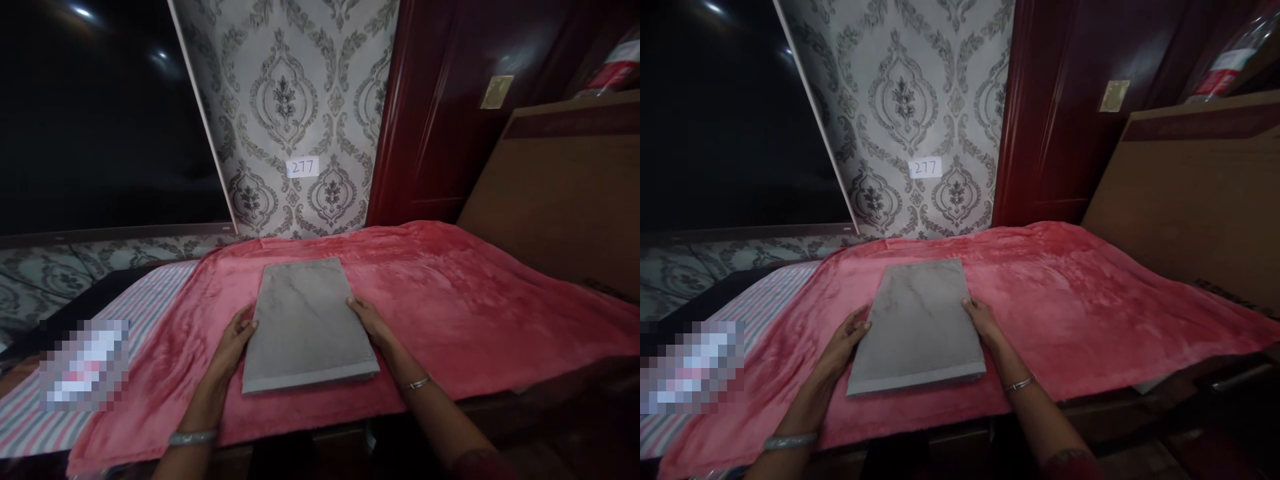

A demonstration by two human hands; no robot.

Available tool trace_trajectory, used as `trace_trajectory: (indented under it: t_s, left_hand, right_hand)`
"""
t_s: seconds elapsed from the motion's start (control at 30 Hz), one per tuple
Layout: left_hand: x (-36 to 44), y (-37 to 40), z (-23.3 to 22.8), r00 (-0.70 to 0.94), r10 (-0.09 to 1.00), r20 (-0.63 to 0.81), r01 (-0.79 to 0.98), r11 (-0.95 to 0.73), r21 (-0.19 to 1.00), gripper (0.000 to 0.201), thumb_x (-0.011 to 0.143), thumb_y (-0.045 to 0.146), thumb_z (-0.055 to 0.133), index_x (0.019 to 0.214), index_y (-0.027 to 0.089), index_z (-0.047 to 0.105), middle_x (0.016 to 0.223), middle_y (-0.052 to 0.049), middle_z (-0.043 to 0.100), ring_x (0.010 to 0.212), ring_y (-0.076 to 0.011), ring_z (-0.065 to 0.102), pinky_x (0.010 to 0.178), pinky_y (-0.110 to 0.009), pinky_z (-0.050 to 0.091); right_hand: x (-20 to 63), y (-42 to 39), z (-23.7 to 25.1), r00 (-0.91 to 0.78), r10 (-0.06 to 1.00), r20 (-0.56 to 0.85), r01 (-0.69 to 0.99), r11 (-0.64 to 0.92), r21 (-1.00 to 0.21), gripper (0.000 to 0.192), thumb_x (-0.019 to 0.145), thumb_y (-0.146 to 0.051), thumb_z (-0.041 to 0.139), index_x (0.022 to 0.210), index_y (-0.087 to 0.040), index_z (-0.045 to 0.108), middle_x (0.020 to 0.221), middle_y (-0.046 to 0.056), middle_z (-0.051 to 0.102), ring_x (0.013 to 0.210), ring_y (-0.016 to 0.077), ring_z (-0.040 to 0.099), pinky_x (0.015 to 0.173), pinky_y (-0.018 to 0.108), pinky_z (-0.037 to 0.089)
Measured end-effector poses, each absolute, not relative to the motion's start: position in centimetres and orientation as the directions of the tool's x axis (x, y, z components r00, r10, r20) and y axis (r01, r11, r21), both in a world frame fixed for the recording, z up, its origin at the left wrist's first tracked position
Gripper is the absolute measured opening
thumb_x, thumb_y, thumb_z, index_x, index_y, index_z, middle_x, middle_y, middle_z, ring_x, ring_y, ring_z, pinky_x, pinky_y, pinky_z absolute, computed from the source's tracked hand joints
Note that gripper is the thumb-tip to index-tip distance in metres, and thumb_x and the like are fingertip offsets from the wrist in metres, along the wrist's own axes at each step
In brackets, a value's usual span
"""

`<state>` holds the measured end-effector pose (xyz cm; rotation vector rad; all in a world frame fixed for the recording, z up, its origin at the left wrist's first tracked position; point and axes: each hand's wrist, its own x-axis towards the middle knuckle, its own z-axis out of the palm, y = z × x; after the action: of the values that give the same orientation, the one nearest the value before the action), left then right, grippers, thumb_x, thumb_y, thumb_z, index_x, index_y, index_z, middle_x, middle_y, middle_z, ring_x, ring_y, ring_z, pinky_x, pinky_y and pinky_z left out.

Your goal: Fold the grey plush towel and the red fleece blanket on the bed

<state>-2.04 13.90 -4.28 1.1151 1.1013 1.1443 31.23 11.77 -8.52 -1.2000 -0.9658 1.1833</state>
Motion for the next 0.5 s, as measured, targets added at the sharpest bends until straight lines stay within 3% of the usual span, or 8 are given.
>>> trace_trajectory:
  t_s: [0.23, 0.5]
  left_hand:
    - [-2.0, 13.7, -4.0, 0.051, 0.996, -0.073, -0.097, 0.078, 0.992, 0.107, 0.047, 0.052, 0.091, 0.138, 0.015, 0.049, 0.078, -0.002, 0.069, 0.070, -0.0200, 0.066, 0.064, -0.028, 0.049]
    - [-1.7, 13.7, -3.5, 0.006, 0.995, -0.098, -0.042, 0.099, 0.994, 0.108, 0.044, 0.055, 0.090, 0.137, 0.015, 0.051, 0.078, -0.001, 0.068, 0.072, -0.0210, 0.066, 0.064, -0.029, 0.050]
  right_hand:
    - [30.8, 11.2, -7.6, 0.130, 0.990, -0.047, -0.195, -0.021, -0.981, 0.051, 0.066, -0.061, 0.073, 0.091, -0.017, 0.070, 0.086, 0.007, 0.075, 0.076, 0.0242, 0.068, 0.068, 0.034, 0.052]
    - [30.7, 10.7, -6.9, 0.107, 0.994, -0.006, -0.185, 0.014, -0.983, 0.058, 0.059, -0.054, 0.078, 0.101, -0.016, 0.070, 0.096, 0.008, 0.075, 0.087, 0.0273, 0.068, 0.079, 0.039, 0.053]
